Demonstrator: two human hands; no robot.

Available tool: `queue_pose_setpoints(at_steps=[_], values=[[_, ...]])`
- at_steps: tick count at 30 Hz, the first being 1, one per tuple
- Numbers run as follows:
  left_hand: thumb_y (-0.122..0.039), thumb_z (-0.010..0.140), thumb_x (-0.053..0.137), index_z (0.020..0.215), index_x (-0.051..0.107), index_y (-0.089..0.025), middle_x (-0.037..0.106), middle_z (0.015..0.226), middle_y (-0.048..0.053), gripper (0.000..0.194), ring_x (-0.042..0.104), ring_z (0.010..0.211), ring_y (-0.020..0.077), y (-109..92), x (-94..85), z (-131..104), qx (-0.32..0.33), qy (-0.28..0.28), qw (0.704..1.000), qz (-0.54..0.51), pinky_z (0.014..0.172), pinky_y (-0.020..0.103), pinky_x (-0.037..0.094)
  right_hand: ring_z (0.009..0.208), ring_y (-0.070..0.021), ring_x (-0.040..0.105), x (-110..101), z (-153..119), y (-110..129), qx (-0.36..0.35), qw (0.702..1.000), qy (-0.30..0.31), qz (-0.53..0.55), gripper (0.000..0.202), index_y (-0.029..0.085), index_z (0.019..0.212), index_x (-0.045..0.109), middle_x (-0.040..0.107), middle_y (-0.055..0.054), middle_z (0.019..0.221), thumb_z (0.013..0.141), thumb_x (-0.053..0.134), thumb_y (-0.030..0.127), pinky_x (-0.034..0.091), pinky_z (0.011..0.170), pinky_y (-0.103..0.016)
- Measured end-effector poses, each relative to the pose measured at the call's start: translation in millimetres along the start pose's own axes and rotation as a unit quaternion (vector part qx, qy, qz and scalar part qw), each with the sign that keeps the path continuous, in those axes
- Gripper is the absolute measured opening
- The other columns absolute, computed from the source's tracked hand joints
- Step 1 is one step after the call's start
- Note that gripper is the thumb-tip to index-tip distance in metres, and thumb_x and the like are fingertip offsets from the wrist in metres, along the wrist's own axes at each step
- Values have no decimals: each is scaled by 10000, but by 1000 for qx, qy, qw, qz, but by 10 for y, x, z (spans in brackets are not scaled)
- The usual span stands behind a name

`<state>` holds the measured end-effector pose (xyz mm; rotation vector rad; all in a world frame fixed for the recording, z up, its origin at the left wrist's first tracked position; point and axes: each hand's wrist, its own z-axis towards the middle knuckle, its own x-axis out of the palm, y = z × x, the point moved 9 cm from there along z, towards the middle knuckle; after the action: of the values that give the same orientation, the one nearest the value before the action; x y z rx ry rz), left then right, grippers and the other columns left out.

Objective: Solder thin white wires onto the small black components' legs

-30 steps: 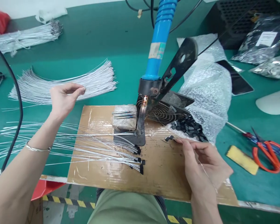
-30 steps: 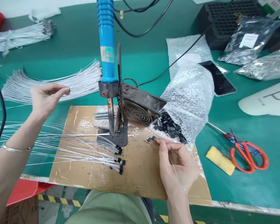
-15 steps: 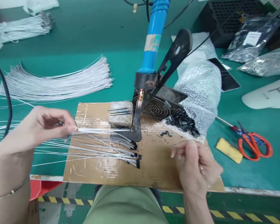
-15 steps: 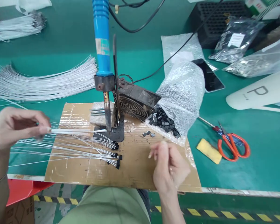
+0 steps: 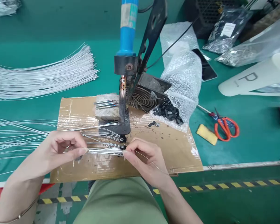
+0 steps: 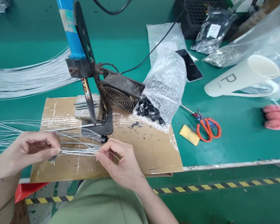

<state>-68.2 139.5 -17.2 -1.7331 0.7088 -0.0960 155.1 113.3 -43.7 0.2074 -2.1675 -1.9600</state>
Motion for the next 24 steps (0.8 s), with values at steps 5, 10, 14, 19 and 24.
queue_pose_setpoints(at_steps=[5,10,14,19,24], values=[[-264,951,682,724,741,-190,649,613,-22,245,547,536,76,38,14,12,-7,4,1000,-7,504,145,421,655,-108,484,-23,1,37,-32,999,5,-11,226,202,759,644,565,33,719,980,687,228,358,594,-249],[-313,932,738,963,773,-224,780,893,14,100,688,737,138,-55,160,-7,-11,-46,994,101,621,184,503,671,-108,492,5,4,74,-70,996,16,-56,227,199,784,636,564,28,748,1011,645,208,352,602,-255],[-328,1010,636,1161,713,-275,782,1024,17,178,693,812,156,-190,550,-11,-10,-59,989,133,674,228,502,687,-105,488,60,-16,36,-82,994,22,-74,184,199,838,647,552,28,778,1021,634,188,358,614,-253],[-346,1042,564,875,660,-221,606,710,-25,229,511,637,129,-139,822,93,-53,-71,996,18,573,244,382,696,-101,517,41,-31,-20,-72,996,-3,-52,178,207,861,672,560,30,787,1035,635,216,383,625,-247],[-333,966,670,825,675,-201,603,704,-26,193,492,632,111,-44,733,160,-90,-130,984,-78,572,225,364,569,-80,553,-178,-39,-205,12,989,-118,87,271,223,894,743,579,38,735,1063,600,380,427,557,-233]])
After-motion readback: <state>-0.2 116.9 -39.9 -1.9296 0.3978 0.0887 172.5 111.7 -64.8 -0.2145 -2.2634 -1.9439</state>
